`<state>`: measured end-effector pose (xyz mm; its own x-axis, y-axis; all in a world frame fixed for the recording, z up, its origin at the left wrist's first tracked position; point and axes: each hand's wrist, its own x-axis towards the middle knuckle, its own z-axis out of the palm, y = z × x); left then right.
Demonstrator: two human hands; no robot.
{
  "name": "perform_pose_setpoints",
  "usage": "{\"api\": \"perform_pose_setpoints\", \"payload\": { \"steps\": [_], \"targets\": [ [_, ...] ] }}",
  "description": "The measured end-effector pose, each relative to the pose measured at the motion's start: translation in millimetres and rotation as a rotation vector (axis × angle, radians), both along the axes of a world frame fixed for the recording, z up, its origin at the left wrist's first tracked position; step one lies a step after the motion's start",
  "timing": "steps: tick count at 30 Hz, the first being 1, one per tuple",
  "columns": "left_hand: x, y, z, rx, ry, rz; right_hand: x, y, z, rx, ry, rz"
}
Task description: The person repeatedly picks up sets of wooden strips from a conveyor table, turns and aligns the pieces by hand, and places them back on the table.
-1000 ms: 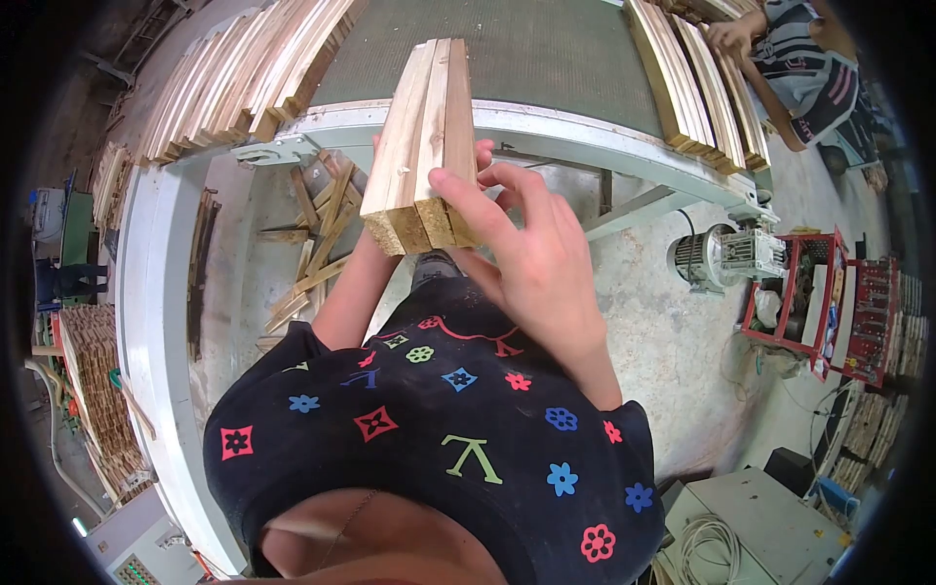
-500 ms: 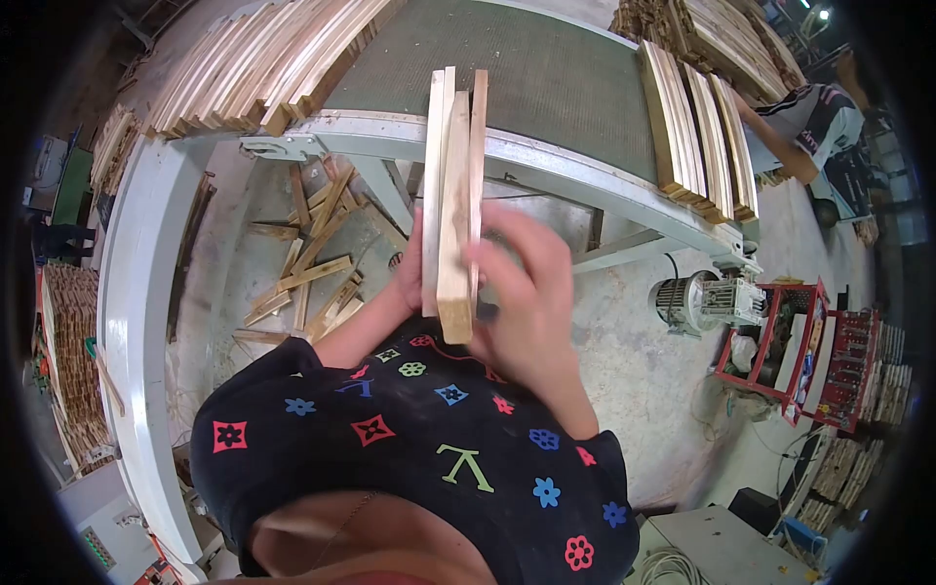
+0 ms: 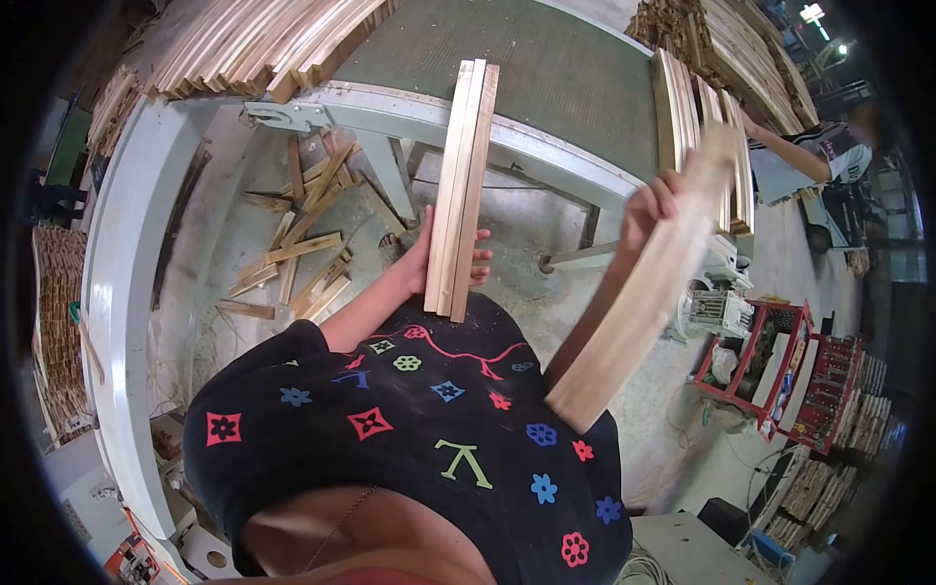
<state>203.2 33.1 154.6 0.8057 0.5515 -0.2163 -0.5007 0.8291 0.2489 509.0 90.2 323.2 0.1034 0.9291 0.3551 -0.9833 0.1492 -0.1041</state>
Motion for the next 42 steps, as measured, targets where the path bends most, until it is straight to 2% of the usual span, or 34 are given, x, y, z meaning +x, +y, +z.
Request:
{"api": "perform_pose_setpoints", "payload": {
  "steps": [2, 4, 5, 7, 8, 10, 11, 12, 14, 22, 26, 29, 32, 35, 38, 39, 42],
  "targets": [
    [-1, -3, 15, -0.023, -0.004, -0.01, -10, 30, -41, 0.116, -0.015, 0.163],
    [-4, -3, 25, -0.018, 0.018, -0.012, -33, 44, -80, -0.015, -0.009, 0.174],
    [-6, -4, 24, -0.053, -0.013, -0.024, -43, 41, -102, -0.103, -0.057, 0.272],
    [-7, -4, 20, -0.125, -0.077, -0.057, -77, 26, -121, -0.352, -0.614, 0.043],
    [-6, -6, 23, -0.095, -0.013, -0.003, -98, 14, -124, -0.494, -1.117, -0.301],
    [-4, -11, 33, -0.032, 0.112, 0.111, -117, -13, -95, -0.631, -1.231, 0.138],
    [-4, -12, 31, -0.042, 0.081, 0.129, -147, -34, -76, -0.719, -1.079, -0.023],
    [-6, -13, 28, -0.047, 0.098, 0.137, -145, -40, -77, -0.657, -1.172, 0.037],
    [-8, -12, 18, -0.06, 0.134, 0.141, -149, -43, -77, -0.421, -1.423, -0.066],
    [-11, -4, 22, -0.029, 0.006, 0.102, -160, -14, -97, -0.443, -1.424, -0.14],
    [-15, -10, 22, -0.056, -0.022, 0.074, -165, -22, -91, -0.487, -1.333, -0.078],
    [-14, -20, 8, -0.107, 0.051, 0.152, -165, -26, -91, -0.47, -1.339, -0.03],
    [-24, -23, 19, -0.032, -0.047, 0.118, -166, -21, -92, -0.461, -1.373, -0.004],
    [-23, -9, 17, -0.046, 0.154, 0.21, -167, -4, -72, -0.022, -1.958, -0.698],
    [-24, -1, 26, -0.052, 0.156, 0.234, -171, 36, -47, 0.6, -2.086, -0.774],
    [-26, 1, 24, -0.054, 0.098, 0.209, -186, 37, -19, 0.823, -2.244, -0.743],
    [-28, 11, 8, -0.077, -0.173, 0.133, -222, 59, -4, 1.515, -2.162, -0.446]
  ]
}}
